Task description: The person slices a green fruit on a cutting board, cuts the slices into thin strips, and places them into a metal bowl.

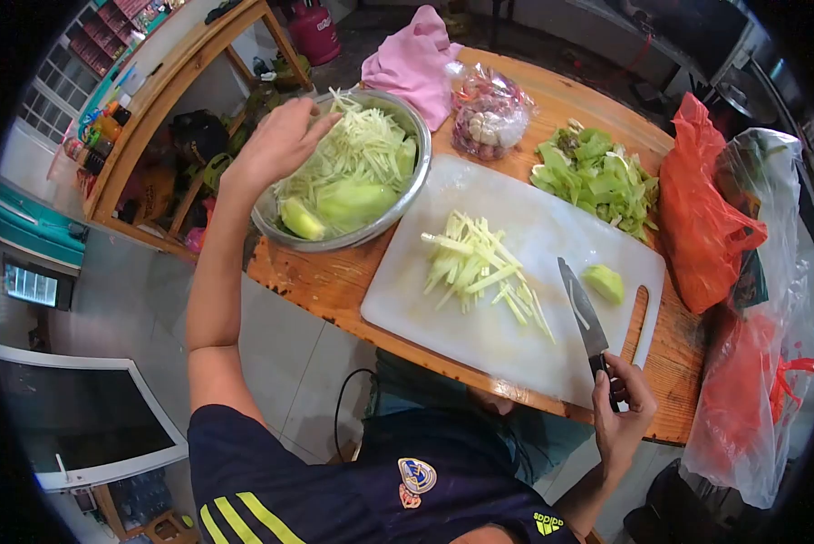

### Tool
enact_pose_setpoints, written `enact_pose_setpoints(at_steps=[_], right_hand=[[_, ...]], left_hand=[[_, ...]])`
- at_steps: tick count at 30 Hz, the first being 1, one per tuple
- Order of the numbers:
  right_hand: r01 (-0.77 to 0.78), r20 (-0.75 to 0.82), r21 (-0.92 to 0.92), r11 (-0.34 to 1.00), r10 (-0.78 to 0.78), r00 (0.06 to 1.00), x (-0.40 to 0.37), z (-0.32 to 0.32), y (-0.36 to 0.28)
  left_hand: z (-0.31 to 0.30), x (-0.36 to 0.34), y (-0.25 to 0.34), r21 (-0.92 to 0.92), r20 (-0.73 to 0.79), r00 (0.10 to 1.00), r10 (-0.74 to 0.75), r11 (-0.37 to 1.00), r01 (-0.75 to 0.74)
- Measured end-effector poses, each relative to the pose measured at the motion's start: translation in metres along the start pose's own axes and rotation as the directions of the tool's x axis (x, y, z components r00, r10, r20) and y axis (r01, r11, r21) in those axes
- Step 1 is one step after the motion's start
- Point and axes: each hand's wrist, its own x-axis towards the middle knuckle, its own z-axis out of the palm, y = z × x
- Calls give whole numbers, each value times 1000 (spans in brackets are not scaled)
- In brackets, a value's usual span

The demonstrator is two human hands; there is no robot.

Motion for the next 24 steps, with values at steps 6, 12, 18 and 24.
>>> enact_pose_setpoints(at_steps=[6, 12, 18, 24], right_hand=[[-19, 4, 8, 1000, 19, 1000, -1, 0, -6], [-33, 0, 19, 999, 33, 999, -3, -2, 1], [-51, -10, 36, 998, 51, 999, -4, -3, 3], [-38, -18, 22, 999, 38, 999, -6, -4, 6]], left_hand=[[32, 20, -4, -142, 85, 995, -50, 988, 62], [41, 27, 12, -235, 26, 997, -77, 968, 81], [48, 11, 2, -131, 87, 996, 32, 991, -21], [19, -3, 0, -5, 258, 958, 124, 992, -127]])
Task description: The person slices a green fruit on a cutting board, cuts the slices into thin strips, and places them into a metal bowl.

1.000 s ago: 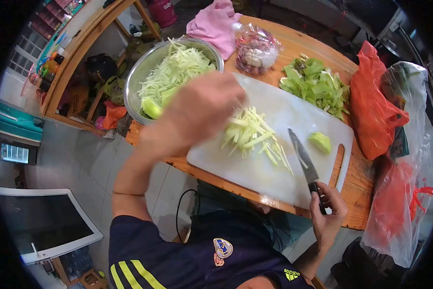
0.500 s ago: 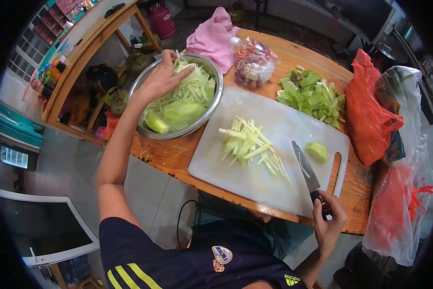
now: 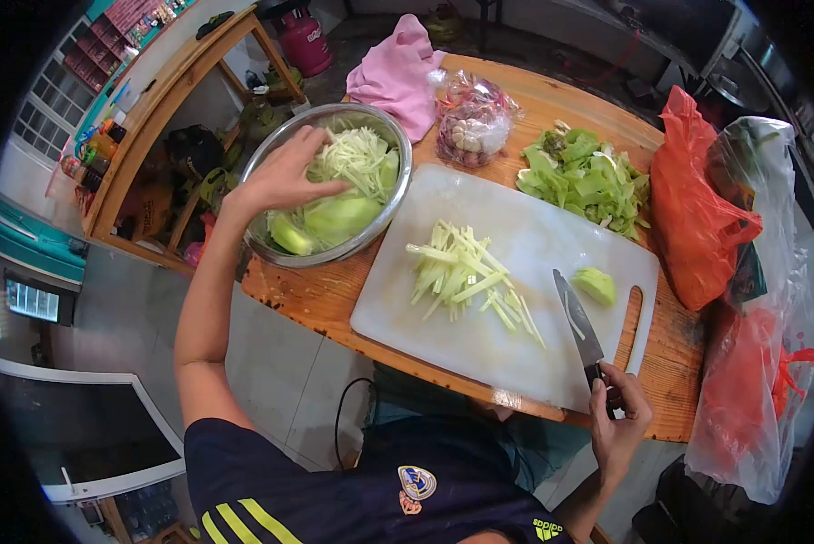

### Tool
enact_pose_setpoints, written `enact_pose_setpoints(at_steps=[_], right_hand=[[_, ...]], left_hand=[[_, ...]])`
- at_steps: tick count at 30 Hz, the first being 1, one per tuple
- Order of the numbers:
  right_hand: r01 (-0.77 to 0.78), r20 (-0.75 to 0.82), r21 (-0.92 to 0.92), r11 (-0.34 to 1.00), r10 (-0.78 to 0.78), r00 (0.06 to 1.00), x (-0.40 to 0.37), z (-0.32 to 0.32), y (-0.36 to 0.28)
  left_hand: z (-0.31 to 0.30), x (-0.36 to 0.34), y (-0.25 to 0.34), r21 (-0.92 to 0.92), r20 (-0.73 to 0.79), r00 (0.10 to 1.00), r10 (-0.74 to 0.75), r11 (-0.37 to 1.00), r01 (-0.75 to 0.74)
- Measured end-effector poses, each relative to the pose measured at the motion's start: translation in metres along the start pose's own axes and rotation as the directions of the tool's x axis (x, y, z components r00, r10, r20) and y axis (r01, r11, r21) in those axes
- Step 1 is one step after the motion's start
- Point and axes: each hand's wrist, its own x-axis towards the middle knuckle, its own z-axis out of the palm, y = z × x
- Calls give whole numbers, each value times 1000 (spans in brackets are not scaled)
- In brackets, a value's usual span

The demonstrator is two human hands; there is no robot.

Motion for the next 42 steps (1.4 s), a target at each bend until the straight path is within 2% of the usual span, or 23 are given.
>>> enact_pose_setpoints(at_steps=[3, 6, 9, 12, 13, 15, 18, 21, 24, 30, 33, 36, 38, 39, 42], right_hand=[[-25, 21, -1, 1000, 25, 999, -1, -2, 5], [-41, 36, -5, 999, 41, 999, 0, -1, 4], [-45, 40, -10, 999, 45, 998, 1, -1, 3], [-33, 48, -15, 999, 34, 998, 4, -1, 2], [-27, 51, -15, 1000, 28, 998, 5, 0, 1], [-11, 37, -3, 1000, 11, 999, 6, 6, -3], [21, 41, 8, 1000, -21, 999, 4, 10, -6], [-4, 43, -3, 1000, 4, 999, 1, 5, -9], [-29, 42, -14, 999, 29, 999, -3, 2, -5], [-30, 39, -26, 999, 31, 999, -6, -2, -3], [-35, 34, -5, 999, 35, 999, -5, -1, -4], [-25, 42, 4, 1000, 25, 999, -3, 2, -3], [-26, 52, 8, 1000, 26, 998, -4, 3, -3], [-28, 60, 12, 1000, 28, 998, -4, 3, -4], [-31, 78, 8, 999, 31, 996, -4, 3, -5]], left_hand=[[1, -4, -20, -151, -94, 995, 20, 988, -34], [-1, -24, -10, 13, -324, 944, 58, 998, -57], [-21, -43, 18, 117, -224, 973, -46, 990, 74], [-23, -36, 28, -197, 54, 989, 138, 972, -124], [-19, -30, 32, -149, -70, 967, 245, 956, -253], [-4, -11, 37, -6, -290, 842, 455, 879, -477], [1, 25, 31, -46, -336, 836, 433, 879, -474], [-2, 47, 24, -121, -42, 890, 454, 882, -456], [-5, 50, 23, 53, 25, 888, 459, 887, -459], [-12, 32, 22, 137, -14, 927, 374, 919, -369], [3, 39, -2, 318, -233, 732, 640, 761, -565], [-2, 38, -4, 167, -74, 883, 463, 879, -447], [-7, 47, -5, 161, 93, 958, 272, 945, -284], [-10, 47, -1, 167, 176, 970, 167, 966, -196], [-21, 45, 17, 275, 224, 971, 86, 950, -147]])
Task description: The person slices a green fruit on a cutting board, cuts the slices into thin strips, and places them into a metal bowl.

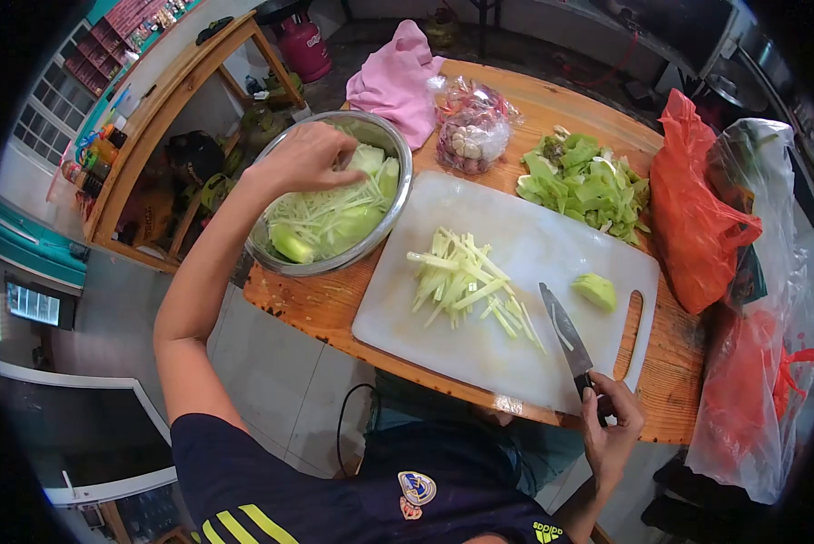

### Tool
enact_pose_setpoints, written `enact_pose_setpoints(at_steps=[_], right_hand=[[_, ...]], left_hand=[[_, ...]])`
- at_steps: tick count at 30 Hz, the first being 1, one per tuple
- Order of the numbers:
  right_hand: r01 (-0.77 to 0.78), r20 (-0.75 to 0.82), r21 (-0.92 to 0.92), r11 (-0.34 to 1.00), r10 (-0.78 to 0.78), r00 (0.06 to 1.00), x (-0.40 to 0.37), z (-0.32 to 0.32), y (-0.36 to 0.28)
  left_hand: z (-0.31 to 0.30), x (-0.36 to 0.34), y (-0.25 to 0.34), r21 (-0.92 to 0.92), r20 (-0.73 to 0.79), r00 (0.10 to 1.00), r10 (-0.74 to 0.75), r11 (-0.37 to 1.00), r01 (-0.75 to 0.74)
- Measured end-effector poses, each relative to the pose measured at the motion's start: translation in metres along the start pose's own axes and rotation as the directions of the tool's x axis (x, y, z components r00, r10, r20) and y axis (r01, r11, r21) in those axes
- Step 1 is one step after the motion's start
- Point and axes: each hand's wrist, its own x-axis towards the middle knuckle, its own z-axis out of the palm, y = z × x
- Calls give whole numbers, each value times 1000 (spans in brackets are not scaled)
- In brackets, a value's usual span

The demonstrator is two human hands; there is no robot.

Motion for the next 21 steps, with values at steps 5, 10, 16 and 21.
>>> enact_pose_setpoints(at_steps=[5, 10, 16, 21], right_hand=[[0, -12, 3, 1000, 0, 1000, -2, 1, 0], [22, -5, 19, 1000, -22, 1000, -4, 4, 1], [55, -10, 40, 998, -55, 998, -10, 0, 0], [65, -4, 57, 996, -65, 998, -14, -2, 4]], left_hand=[[27, 18, -17, -60, -244, 951, 190, 976, -211], [17, 21, -6, 72, -112, 991, 69, 996, -61], [3, 27, -6, 88, 111, 989, -102, 992, 93], [16, 27, 2, 92, -27, 987, -157, 983, 159]])
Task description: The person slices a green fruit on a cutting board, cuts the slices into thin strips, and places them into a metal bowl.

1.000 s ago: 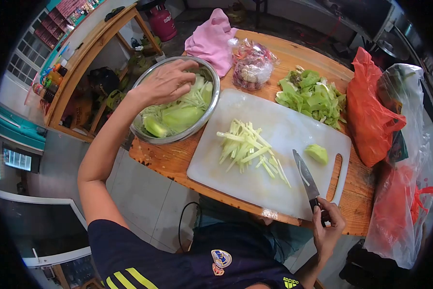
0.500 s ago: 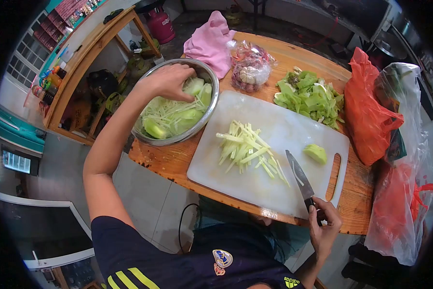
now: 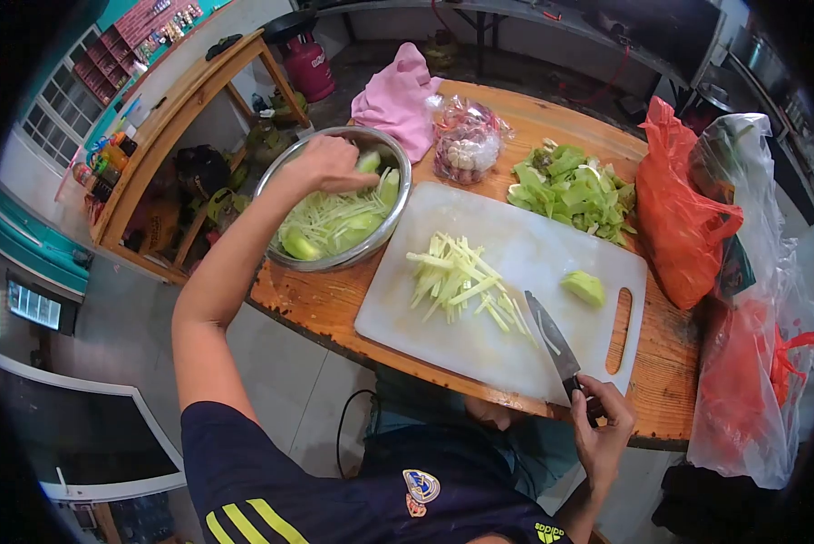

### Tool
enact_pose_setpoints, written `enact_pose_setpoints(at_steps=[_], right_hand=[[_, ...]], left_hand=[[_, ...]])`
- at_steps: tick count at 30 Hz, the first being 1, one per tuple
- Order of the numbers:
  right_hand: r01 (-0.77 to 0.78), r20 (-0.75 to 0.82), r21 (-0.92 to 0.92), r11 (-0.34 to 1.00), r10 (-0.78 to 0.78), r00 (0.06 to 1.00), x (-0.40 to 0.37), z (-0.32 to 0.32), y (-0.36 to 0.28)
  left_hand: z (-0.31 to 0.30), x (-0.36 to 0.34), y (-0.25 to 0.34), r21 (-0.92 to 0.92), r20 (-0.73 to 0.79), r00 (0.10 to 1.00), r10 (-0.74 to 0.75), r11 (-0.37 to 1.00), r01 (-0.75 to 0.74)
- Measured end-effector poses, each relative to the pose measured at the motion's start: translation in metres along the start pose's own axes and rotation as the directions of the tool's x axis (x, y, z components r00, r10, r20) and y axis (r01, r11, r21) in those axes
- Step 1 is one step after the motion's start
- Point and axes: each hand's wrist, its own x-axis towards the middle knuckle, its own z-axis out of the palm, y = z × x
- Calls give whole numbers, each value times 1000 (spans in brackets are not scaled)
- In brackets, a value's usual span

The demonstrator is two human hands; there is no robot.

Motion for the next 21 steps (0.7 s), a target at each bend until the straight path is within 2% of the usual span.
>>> enact_pose_setpoints(at_steps=[4, 5, 8, 11, 14, 17, 20, 21], right_hand=[[-15, -12, -7, 1000, 15, 1000, -3, -3, -4], [-12, -16, -10, 1000, 12, 1000, -4, -4, -3], [4, -19, -10, 1000, -4, 1000, -2, -3, -1], [7, -12, 2, 1000, -7, 1000, -1, 1, -1], [-10, 5, 10, 1000, 10, 1000, 1, 1, -5], [-21, 2, -1, 1000, 21, 1000, 1, 0, -4], [-17, -5, 6, 1000, 17, 1000, 4, 2, -2], [-20, -3, 9, 1000, 20, 1000, 5, 4, -2]], left_hand=[[-4, -3, -15, -249, -40, 999, 18, 968, -28], [-6, -3, -16, -269, 8, 1000, -13, 963, 15], [-6, -8, -6, -64, 1, 1000, 31, 997, -31], [5, -2, 11, -29, -50, 992, -118, 993, 117], [-4, -7, 10, -82, 14, 990, -139, 987, 140], [11, -6, -29, -455, -54, 998, 44, 888, -64], [7, -20, -35, -819, 7, 995, 104, 571, -54], [6, -21, -37, -820, 51, 993, 103, 572, -17]])
